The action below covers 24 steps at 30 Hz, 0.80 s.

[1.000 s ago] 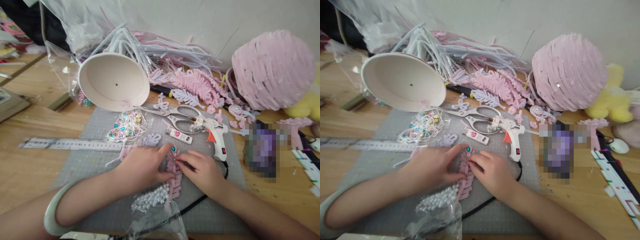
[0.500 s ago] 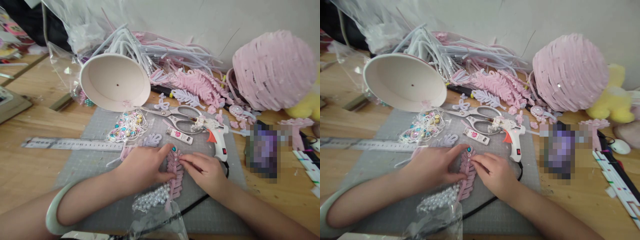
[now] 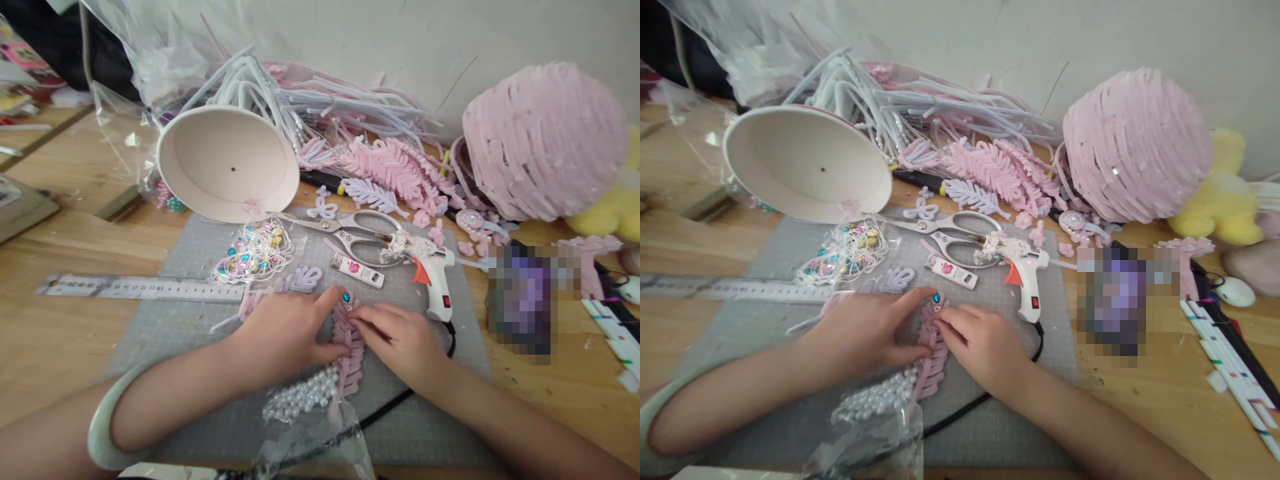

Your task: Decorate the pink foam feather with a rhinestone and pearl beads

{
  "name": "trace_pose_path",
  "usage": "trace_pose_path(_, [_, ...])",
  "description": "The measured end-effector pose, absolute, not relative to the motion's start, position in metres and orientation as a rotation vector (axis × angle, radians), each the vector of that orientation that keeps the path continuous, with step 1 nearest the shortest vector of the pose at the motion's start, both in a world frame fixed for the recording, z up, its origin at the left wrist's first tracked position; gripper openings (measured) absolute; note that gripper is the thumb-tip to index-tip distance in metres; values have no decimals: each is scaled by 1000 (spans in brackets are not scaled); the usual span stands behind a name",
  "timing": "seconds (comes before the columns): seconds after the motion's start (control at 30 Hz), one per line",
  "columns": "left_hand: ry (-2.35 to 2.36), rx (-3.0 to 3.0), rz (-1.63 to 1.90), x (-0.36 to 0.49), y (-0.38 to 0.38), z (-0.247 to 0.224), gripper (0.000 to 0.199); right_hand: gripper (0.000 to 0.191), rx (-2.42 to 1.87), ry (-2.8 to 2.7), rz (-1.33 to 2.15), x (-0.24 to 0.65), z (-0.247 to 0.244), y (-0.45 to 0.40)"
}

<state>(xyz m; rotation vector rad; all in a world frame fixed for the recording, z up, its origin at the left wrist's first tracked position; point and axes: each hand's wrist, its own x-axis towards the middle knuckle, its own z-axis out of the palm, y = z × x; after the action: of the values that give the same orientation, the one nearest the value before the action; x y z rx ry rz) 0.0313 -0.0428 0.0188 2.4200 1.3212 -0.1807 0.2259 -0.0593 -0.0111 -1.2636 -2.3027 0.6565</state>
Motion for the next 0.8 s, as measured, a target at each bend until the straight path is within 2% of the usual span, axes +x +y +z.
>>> trace_pose_path(0.53, [1319,2448,-176,31,-43,18,55,17,-1275,-2271,655,225,-10,-59])
trace_pose_path(0.8, [1318,2450,-183,31,-43,20,58,11,-1384,-1884,906,228,-5,-57])
